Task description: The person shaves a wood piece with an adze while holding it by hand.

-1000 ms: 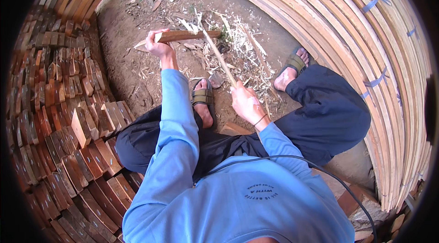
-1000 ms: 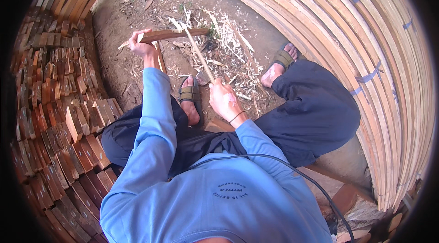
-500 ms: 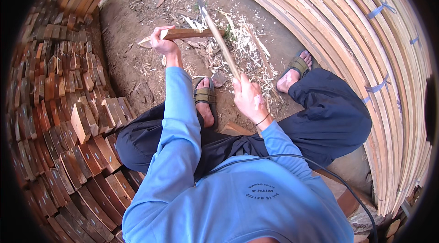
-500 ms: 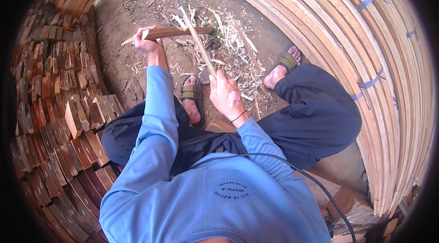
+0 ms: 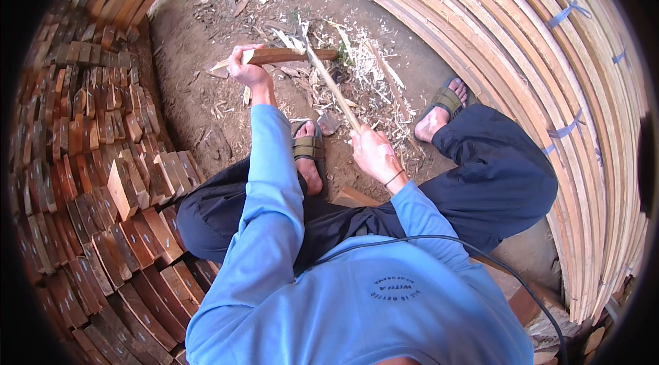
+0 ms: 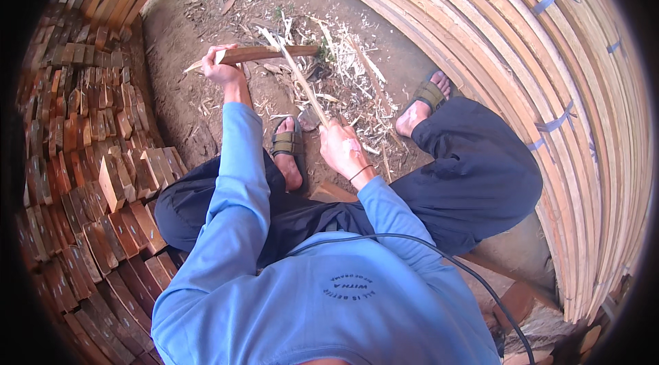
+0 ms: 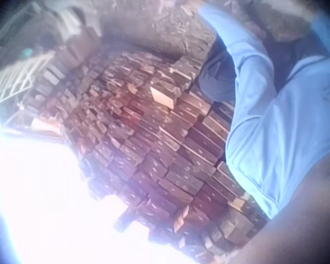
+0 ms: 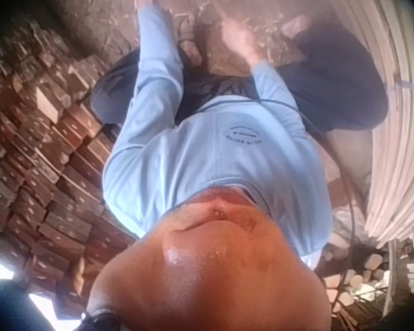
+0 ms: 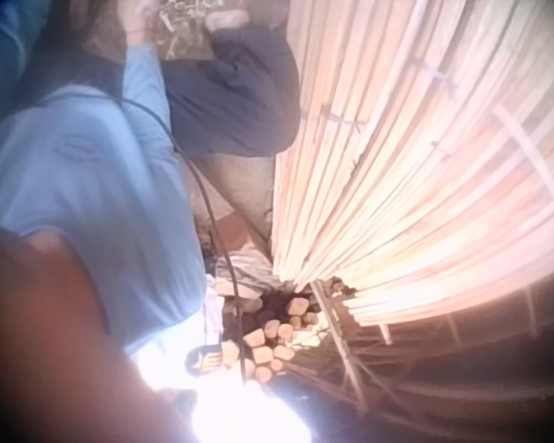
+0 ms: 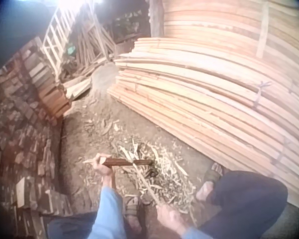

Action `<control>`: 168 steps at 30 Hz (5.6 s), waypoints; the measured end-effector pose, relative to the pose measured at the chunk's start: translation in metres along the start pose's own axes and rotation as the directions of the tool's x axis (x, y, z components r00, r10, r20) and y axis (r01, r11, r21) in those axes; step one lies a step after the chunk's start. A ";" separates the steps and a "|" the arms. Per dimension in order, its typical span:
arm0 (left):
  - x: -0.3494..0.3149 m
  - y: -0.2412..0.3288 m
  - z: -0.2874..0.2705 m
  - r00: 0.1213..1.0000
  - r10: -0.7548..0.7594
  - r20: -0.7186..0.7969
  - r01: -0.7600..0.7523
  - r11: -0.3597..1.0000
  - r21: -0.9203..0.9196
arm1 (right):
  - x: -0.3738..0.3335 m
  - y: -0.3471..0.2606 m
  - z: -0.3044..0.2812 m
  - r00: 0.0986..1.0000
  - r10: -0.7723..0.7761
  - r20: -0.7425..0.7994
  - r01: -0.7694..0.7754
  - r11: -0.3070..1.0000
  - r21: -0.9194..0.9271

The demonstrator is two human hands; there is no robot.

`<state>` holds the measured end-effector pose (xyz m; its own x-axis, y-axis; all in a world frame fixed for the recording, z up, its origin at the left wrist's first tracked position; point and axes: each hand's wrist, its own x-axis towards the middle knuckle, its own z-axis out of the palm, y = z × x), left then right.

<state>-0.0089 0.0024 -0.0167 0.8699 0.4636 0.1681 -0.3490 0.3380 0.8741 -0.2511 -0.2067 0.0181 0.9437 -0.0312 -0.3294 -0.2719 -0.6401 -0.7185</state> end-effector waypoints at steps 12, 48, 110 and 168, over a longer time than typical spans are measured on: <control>-0.003 -0.001 -0.003 1.000 0.000 0.026 -0.001 1.000 0.018 | 0.001 -0.001 0.005 0.976 -0.085 -0.200 0.113 0.984 0.135; -0.002 -0.003 -0.005 1.000 0.018 -0.002 -0.018 1.000 0.009 | 0.005 0.008 0.005 0.998 0.042 -0.050 -0.042 0.999 0.003; -0.004 -0.001 -0.004 1.000 -0.021 -0.011 0.020 0.996 -0.083 | 0.004 -0.006 -0.004 0.993 0.066 0.095 -0.066 0.998 -0.005; -0.003 0.001 -0.014 0.998 -0.039 -0.039 0.031 0.983 -0.180 | 0.016 0.004 0.007 0.994 0.086 0.069 -0.080 0.993 -0.090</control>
<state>-0.0174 0.0129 -0.0227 0.8684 0.4821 0.1161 -0.3788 0.4938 0.7827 -0.2386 -0.2043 0.0057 0.9013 -0.0330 -0.4319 -0.3283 -0.7024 -0.6315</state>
